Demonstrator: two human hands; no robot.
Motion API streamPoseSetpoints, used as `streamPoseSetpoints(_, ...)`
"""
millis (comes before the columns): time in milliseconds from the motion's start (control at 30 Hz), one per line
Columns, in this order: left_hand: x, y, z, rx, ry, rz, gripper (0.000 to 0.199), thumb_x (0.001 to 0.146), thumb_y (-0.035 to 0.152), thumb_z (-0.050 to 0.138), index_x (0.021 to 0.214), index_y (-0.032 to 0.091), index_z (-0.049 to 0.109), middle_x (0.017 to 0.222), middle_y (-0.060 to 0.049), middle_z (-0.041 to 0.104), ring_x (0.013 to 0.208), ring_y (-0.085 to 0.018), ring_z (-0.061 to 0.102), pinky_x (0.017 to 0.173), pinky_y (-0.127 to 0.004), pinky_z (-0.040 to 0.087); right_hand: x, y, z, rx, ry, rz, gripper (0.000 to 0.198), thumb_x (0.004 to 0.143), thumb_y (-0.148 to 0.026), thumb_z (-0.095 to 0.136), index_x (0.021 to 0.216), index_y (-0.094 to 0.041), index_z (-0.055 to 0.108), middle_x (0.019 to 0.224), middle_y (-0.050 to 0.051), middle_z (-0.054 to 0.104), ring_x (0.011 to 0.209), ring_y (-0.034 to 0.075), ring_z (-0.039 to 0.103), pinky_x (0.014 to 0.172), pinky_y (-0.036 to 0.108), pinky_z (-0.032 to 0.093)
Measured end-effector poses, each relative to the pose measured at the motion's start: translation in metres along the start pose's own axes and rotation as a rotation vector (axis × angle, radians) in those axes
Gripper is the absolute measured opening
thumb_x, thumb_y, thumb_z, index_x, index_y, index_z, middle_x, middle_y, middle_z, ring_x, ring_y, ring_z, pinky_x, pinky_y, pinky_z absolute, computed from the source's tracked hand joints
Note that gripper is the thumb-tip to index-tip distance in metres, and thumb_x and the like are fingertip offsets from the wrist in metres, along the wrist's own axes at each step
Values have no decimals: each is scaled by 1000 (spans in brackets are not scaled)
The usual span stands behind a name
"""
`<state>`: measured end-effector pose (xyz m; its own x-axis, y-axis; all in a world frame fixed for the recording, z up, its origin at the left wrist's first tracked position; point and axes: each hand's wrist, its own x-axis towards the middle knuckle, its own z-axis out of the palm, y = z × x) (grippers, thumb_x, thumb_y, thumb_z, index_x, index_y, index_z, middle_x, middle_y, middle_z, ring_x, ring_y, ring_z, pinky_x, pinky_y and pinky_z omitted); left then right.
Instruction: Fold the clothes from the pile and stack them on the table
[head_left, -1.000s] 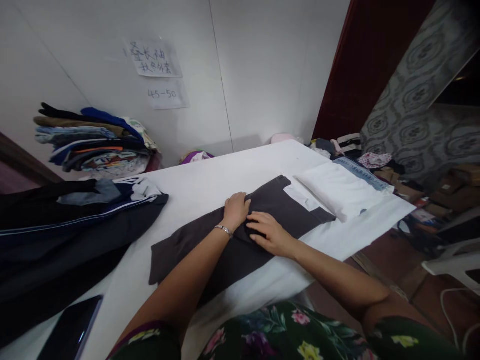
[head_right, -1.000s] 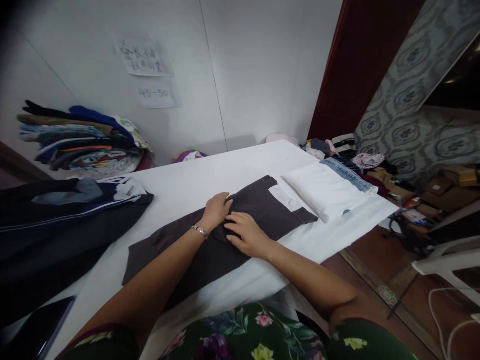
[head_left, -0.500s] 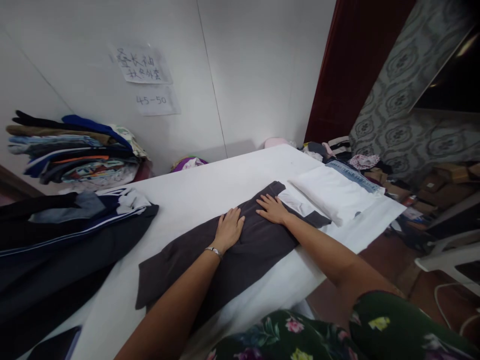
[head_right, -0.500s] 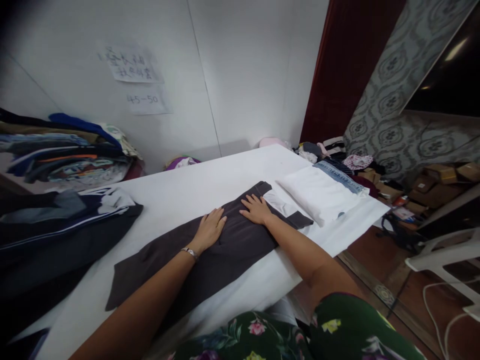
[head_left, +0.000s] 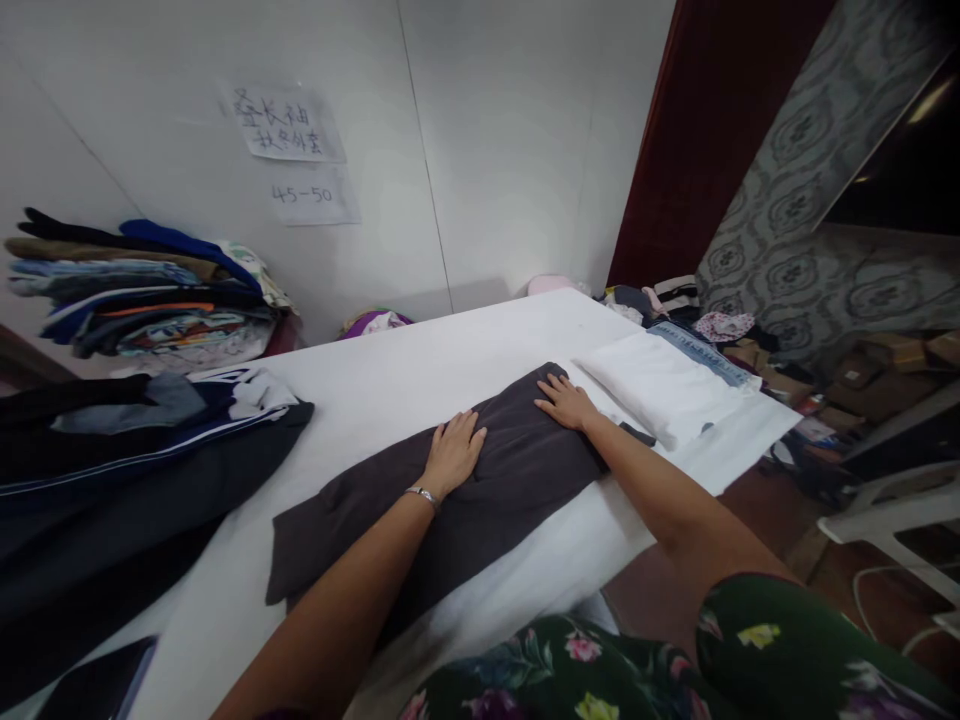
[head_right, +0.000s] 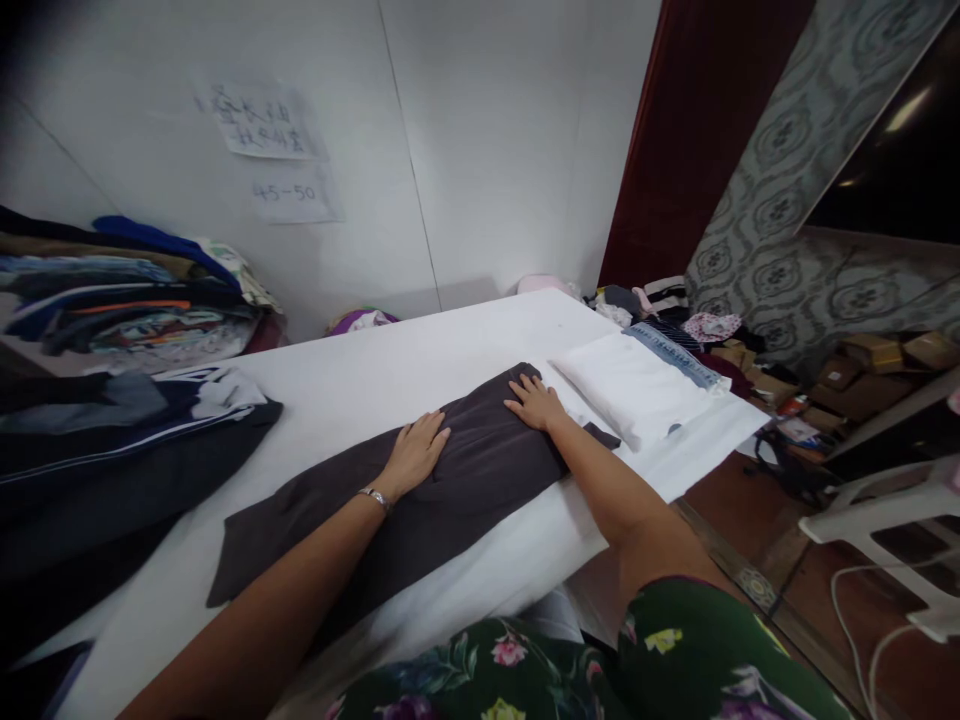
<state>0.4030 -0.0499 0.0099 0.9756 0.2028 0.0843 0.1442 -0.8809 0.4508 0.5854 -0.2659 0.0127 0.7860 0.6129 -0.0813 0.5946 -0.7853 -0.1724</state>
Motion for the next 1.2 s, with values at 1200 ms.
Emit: streamPoseSetpoints(1200,-70,22,-24,108,-52,-102,64,93,58,31,141,17,41,148,-12,44,138,-26,37,114,-47,27,-55,-97,4,174,50,-348,58,96,-55,36,147,-28,37,158,8,25,147,26,16,115,55,13)
